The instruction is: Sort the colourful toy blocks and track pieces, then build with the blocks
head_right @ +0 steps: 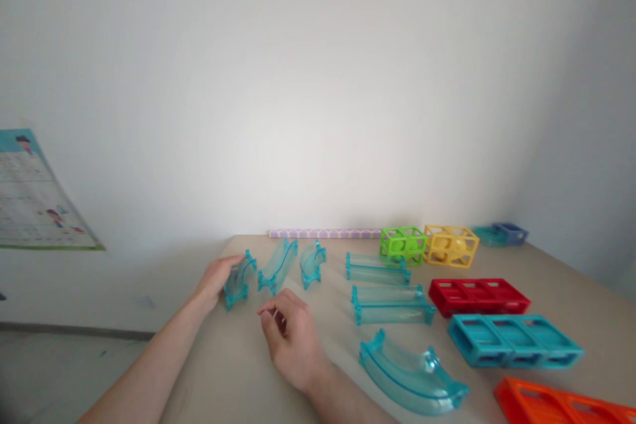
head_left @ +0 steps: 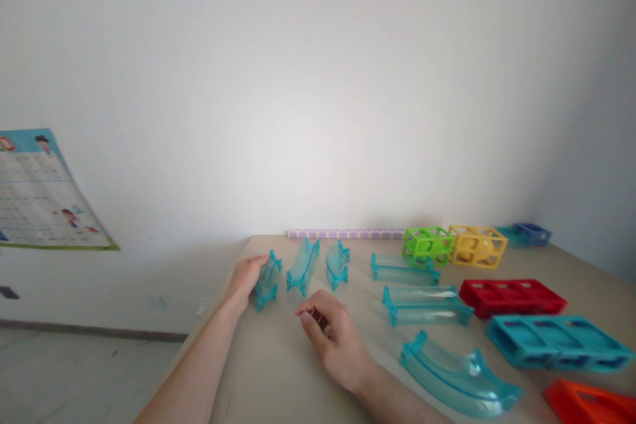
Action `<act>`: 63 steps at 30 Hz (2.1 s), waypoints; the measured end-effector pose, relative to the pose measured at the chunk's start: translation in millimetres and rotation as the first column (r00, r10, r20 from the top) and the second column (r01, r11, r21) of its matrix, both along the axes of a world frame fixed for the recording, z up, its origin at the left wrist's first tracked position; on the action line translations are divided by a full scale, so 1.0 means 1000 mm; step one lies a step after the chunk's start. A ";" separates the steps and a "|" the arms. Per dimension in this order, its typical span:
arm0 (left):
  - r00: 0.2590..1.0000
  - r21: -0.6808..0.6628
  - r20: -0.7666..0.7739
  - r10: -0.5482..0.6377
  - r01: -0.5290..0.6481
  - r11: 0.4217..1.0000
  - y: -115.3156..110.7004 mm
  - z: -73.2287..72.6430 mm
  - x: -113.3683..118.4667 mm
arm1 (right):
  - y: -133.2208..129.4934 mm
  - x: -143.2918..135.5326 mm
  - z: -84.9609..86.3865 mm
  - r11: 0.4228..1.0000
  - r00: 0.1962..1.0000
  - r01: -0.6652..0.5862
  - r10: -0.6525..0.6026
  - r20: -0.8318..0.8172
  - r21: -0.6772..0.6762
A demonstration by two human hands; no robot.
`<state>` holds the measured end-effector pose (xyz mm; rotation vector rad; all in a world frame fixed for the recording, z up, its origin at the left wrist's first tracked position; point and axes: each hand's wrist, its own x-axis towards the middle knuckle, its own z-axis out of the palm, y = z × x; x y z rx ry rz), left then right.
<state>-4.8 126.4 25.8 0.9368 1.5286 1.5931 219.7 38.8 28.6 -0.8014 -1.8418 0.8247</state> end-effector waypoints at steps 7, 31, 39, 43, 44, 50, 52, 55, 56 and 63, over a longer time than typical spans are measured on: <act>0.984 0.029 -0.166 0.072 -0.068 0.997 0.006 -0.006 -0.009 | -0.003 -0.003 0.001 0.999 0.999 -0.042 0.042 0.000 -0.024; 0.833 0.088 -0.471 -0.291 0.373 0.924 0.120 -0.009 -0.022 | -0.001 -0.011 -0.010 0.995 0.999 -0.039 0.040 0.012 -0.088; 0.644 0.045 -0.654 -0.396 0.556 0.830 0.142 -0.017 -0.016 | 0.001 -0.014 -0.013 0.988 0.998 -0.057 0.061 0.023 -0.143; 0.633 0.061 -0.671 -0.387 0.567 0.822 0.145 -0.018 -0.017 | 0.003 -0.013 -0.012 0.986 0.998 -0.067 0.069 0.006 -0.156; 0.643 0.070 -0.662 -0.384 0.563 0.823 0.145 -0.018 -0.018 | 0.004 -0.013 -0.011 0.985 0.998 -0.068 0.069 0.004 -0.160; 0.811 0.182 -0.483 -0.330 0.461 0.869 0.145 -0.022 -0.033 | 0.003 -0.013 -0.013 0.975 0.996 -0.087 0.089 0.000 -0.207; 0.872 0.231 -0.384 -0.304 0.409 0.883 0.146 -0.025 -0.039 | 0.002 -0.014 -0.013 0.972 0.995 -0.095 0.095 -0.012 -0.215; 0.935 0.302 -0.221 -0.276 0.335 0.893 0.144 -0.026 -0.045 | 0.002 -0.014 -0.014 0.971 0.995 -0.099 0.099 -0.012 -0.217; 0.950 0.322 -0.167 -0.264 0.306 0.896 0.143 -0.026 -0.046 | 0.002 -0.014 -0.014 0.971 0.995 -0.100 0.101 -0.009 -0.216; 0.976 0.409 0.187 -0.111 0.025 0.912 0.118 -0.015 -0.058 | 0.002 -0.013 -0.014 0.976 0.995 -0.095 0.096 -0.003 -0.194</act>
